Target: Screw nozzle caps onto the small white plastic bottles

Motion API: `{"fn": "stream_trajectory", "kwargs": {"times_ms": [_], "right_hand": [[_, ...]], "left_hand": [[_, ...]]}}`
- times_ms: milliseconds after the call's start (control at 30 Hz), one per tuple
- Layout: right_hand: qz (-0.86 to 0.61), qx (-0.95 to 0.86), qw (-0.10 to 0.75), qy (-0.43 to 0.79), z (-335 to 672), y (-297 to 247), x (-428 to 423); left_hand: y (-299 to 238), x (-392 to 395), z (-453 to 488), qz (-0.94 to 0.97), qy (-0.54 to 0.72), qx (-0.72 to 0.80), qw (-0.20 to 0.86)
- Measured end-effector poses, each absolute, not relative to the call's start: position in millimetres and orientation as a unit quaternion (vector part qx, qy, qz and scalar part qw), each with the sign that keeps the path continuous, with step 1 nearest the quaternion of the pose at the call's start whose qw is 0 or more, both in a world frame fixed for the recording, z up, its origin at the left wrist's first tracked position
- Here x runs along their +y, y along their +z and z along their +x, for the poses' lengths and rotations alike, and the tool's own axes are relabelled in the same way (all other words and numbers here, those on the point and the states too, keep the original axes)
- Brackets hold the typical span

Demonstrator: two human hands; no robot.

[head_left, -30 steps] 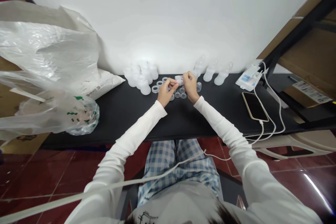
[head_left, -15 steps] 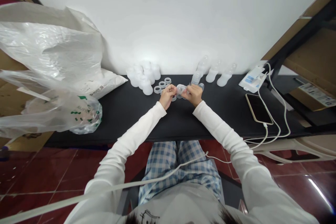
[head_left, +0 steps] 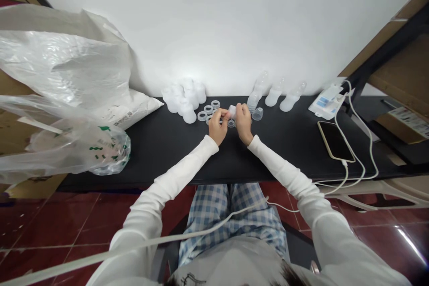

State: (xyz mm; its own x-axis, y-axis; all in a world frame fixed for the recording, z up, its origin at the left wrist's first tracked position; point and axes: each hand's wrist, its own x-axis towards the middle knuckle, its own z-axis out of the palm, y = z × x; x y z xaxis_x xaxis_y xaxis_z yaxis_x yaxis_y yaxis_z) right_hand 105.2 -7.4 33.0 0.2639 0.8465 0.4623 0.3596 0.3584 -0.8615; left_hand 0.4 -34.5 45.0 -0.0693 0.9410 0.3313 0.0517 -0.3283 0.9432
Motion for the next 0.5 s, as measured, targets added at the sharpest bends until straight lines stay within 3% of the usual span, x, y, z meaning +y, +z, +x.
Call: {"fn": "stream_trajectory", "kwargs": {"times_ms": [67, 133, 267, 400, 500], "right_hand": [[-0.531, -0.530, 0.638, 0.173, 104.0, 34.4, -7.2], [-0.517, -0.569, 0.629, 0.117, 112.9, 37.0, -5.6], [-0.467, -0.758, 0.452, 0.060, 146.5, 47.9, 1.3], [-0.341, -0.893, 0.269, 0.113, 166.1, 64.4, 2.5], [-0.325, -0.904, 0.265, 0.087, 162.8, 75.2, -0.1]], "left_hand": [[50.5, -36.4, 4.2, 0.549, 0.596, 0.427, 0.402], [56.6, -35.8, 6.9, 0.522, 0.600, 0.407, 0.449], [67.0, -23.7, -2.0, 0.456, 0.514, 0.395, 0.609], [75.3, -1.4, -24.8, 0.425, 0.244, 0.420, 0.763], [83.2, 9.0, -29.0, 0.415, 0.213, 0.421, 0.778]]}}
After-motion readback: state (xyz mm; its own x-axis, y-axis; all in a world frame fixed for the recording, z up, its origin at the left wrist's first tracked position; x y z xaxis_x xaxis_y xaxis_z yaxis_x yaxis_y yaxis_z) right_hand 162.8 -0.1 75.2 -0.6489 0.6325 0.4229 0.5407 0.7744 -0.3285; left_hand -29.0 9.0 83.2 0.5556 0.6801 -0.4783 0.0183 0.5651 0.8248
